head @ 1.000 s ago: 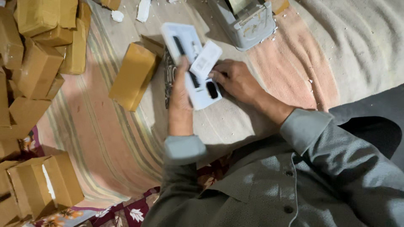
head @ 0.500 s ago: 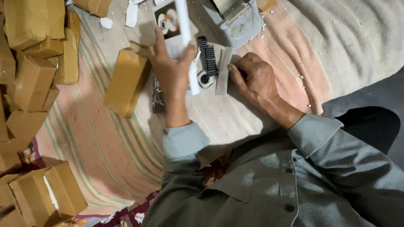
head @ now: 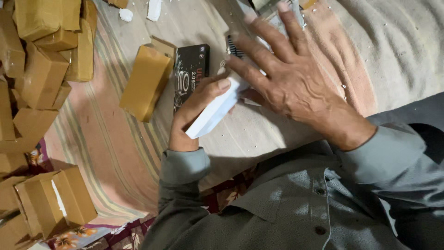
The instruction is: The person unpacks a smartwatch from its retail box, inspects the watch and strap, then repacks the items into the box. They place the box into a small cardboard shipping box, seal it with tape, and repeat the process with a second smartwatch.
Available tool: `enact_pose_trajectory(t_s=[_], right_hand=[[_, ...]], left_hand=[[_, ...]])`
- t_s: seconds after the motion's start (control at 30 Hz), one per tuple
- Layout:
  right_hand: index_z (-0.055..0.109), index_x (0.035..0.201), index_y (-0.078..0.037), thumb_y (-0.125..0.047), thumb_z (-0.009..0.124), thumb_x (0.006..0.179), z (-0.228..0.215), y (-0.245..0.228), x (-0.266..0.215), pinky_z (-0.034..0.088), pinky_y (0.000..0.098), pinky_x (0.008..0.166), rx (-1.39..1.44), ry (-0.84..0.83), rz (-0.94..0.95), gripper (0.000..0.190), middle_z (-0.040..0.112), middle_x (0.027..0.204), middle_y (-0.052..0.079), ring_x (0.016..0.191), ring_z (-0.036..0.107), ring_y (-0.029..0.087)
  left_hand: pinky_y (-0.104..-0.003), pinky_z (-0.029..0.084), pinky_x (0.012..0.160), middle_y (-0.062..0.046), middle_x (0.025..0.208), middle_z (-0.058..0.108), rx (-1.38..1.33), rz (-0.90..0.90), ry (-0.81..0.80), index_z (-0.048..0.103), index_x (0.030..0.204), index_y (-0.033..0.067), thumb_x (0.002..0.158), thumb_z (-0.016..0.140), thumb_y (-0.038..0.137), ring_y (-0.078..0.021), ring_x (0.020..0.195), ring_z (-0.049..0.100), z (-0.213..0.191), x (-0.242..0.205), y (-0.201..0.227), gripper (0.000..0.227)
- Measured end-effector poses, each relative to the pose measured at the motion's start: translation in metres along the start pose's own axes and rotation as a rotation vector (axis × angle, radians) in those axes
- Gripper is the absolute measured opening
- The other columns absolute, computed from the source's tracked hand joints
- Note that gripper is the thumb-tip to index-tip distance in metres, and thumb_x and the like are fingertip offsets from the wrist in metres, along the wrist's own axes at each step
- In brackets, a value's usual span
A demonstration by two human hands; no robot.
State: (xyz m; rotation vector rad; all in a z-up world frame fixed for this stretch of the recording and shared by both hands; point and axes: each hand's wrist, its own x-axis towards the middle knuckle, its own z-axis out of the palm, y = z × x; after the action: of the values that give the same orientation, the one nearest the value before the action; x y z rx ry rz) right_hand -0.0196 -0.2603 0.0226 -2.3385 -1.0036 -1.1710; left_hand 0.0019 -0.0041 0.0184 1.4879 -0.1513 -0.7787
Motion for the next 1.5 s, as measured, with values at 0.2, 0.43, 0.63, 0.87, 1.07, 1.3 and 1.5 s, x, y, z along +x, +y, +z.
enact_pose_trajectory(t_s=[0.2,0.43,0.63,0.87,1.07,1.3,1.5], right_hand=[[0.065,0.105,-0.002,-0.027,0.076,0.096,0.012,-0.006,-0.011,0.057,0.0318,0.053,0.574,-0.411,0.512,0.029,0.069,0.082,0.011,0.066,0.068,0.021],[0.06,0.097,-0.001,-0.018,0.069,0.099,0.041,-0.075,-0.029,0.051,0.0348,0.048,0.828,-0.276,0.942,0.02,0.067,0.074,0.014,0.057,0.066,0.022],[0.064,0.109,0.002,-0.022,0.062,0.102,0.049,-0.084,-0.017,0.056,0.0406,0.059,0.882,-0.35,0.773,0.025,0.067,0.089,0.019,0.072,0.068,0.028],[0.072,0.105,-0.003,-0.024,0.077,0.092,0.076,-0.044,-0.019,0.054,0.0429,0.072,0.315,-0.293,0.429,0.025,0.063,0.1,0.013,0.087,0.061,0.028],[0.07,0.105,-0.001,-0.04,0.086,0.065,0.106,-0.033,-0.002,0.052,0.0431,0.069,0.201,-0.508,0.372,0.058,0.056,0.103,0.018,0.093,0.056,0.033],[0.065,0.105,-0.002,-0.014,0.079,0.083,0.1,-0.032,-0.01,0.055,0.0451,0.089,0.296,-0.322,0.243,0.029,0.061,0.106,0.013,0.102,0.059,0.031],[0.053,0.111,0.003,-0.013,0.073,0.095,0.078,-0.015,-0.007,0.066,0.036,0.08,1.028,-0.032,0.967,0.029,0.07,0.102,0.016,0.092,0.073,0.026]], left_hand=[[-0.043,0.053,0.105,-0.027,0.124,0.071,-0.241,0.144,0.001,0.055,0.143,-0.0148,0.096,0.026,0.081,-0.0324,0.114,0.07,-0.005,-0.019,0.01,0.111],[-0.056,0.049,0.113,-0.027,0.135,0.062,-0.725,0.793,0.393,0.048,0.147,-0.0063,0.085,0.022,0.083,-0.0352,0.123,0.066,0.015,-0.023,-0.032,0.112],[-0.05,0.049,0.112,-0.015,0.141,0.06,-0.493,0.756,0.704,0.044,0.15,0.0008,0.107,0.044,0.057,-0.0299,0.128,0.06,0.004,-0.037,-0.055,0.071],[-0.037,0.052,0.105,-0.011,0.132,0.062,-0.604,0.521,0.795,0.051,0.144,0.0019,0.106,0.049,0.049,-0.0221,0.12,0.062,-0.007,-0.068,-0.056,0.06],[-0.038,0.053,0.098,-0.012,0.125,0.066,-0.672,0.531,0.741,0.057,0.139,0.0005,0.105,0.055,0.049,-0.023,0.114,0.065,0.007,-0.065,-0.039,0.059],[-0.039,0.057,0.096,-0.015,0.124,0.07,-0.79,0.532,0.529,0.059,0.138,-0.0002,0.108,0.053,0.044,-0.0241,0.109,0.07,-0.022,-0.048,-0.052,0.053],[-0.043,0.06,0.093,-0.015,0.12,0.071,-0.832,0.348,0.436,0.06,0.136,0.0023,0.106,0.054,0.039,-0.0263,0.104,0.072,-0.041,0.009,-0.057,0.048]])
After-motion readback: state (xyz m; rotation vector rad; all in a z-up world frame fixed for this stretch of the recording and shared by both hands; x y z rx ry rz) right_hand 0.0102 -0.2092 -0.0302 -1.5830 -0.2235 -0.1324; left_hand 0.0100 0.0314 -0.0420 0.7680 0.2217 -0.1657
